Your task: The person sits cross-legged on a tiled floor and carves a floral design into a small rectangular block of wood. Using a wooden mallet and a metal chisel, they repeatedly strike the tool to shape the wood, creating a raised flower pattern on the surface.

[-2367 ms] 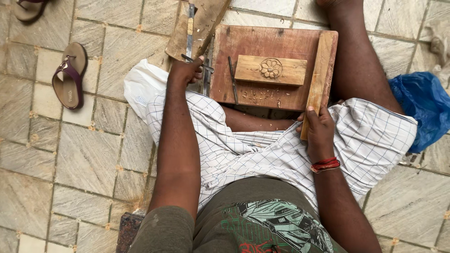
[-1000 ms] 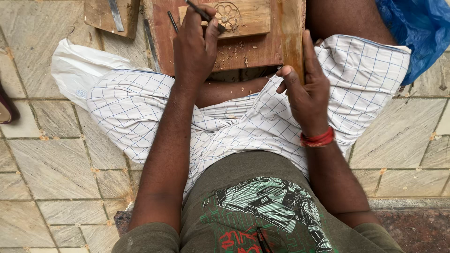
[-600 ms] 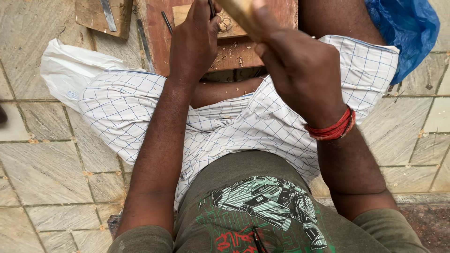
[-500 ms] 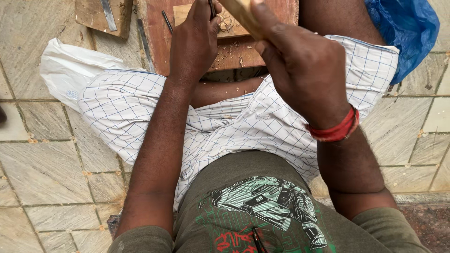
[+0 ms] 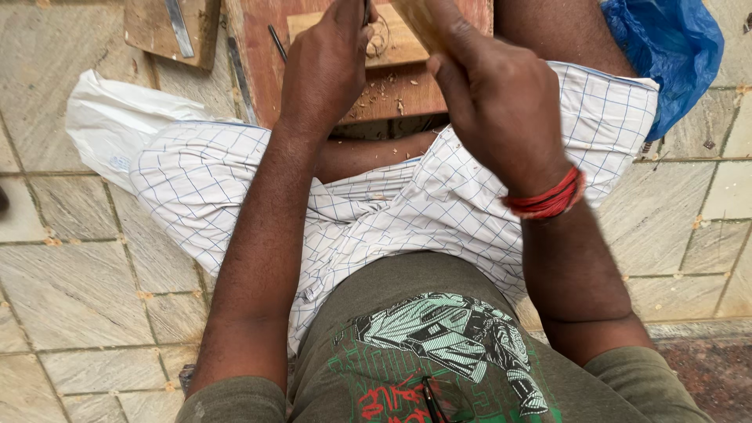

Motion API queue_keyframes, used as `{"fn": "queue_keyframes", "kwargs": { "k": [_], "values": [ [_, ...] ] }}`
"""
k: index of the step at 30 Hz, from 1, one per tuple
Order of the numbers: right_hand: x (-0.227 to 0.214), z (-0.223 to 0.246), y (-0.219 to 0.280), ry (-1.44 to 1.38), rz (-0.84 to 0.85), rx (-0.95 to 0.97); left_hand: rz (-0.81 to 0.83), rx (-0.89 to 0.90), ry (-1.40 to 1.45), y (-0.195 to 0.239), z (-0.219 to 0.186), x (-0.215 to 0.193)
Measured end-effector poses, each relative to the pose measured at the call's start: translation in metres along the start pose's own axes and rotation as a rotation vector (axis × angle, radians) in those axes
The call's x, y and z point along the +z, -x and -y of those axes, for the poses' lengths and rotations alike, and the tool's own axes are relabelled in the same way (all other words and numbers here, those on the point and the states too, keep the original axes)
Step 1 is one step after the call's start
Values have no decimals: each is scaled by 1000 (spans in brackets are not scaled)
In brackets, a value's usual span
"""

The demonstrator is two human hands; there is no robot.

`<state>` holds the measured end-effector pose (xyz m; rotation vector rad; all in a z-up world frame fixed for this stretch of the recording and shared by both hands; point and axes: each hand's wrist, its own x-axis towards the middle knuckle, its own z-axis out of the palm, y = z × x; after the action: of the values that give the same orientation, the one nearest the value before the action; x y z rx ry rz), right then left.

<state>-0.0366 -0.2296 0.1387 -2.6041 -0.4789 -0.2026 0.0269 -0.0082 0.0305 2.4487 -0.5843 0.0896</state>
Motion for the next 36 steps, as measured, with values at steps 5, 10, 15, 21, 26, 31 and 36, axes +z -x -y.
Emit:
{"fn": "queue_keyframes", "kwargs": {
  "k": [5,10,15,21,26,31,36],
  "values": [
    [3,-8,0,-326,-148,119,66,-41,-63,-2,1,6],
    [7,-16,5,-225,3,129,53,-12,-57,-2,2,4],
    [2,-9,8,-54,50,164,53,-3,-76,-4,1,0],
    [-3,-9,14,-394,-120,90,53,-6,10,-3,-4,-4],
    [3,-27,37,-611,-38,294,110,-77,178,5,1,-18],
    [20,-34,64,-807,-137,434,94,-87,449,7,23,-27],
    [21,-31,73,-779,-98,436,118,-41,415,-1,24,-11]
  ]
}}
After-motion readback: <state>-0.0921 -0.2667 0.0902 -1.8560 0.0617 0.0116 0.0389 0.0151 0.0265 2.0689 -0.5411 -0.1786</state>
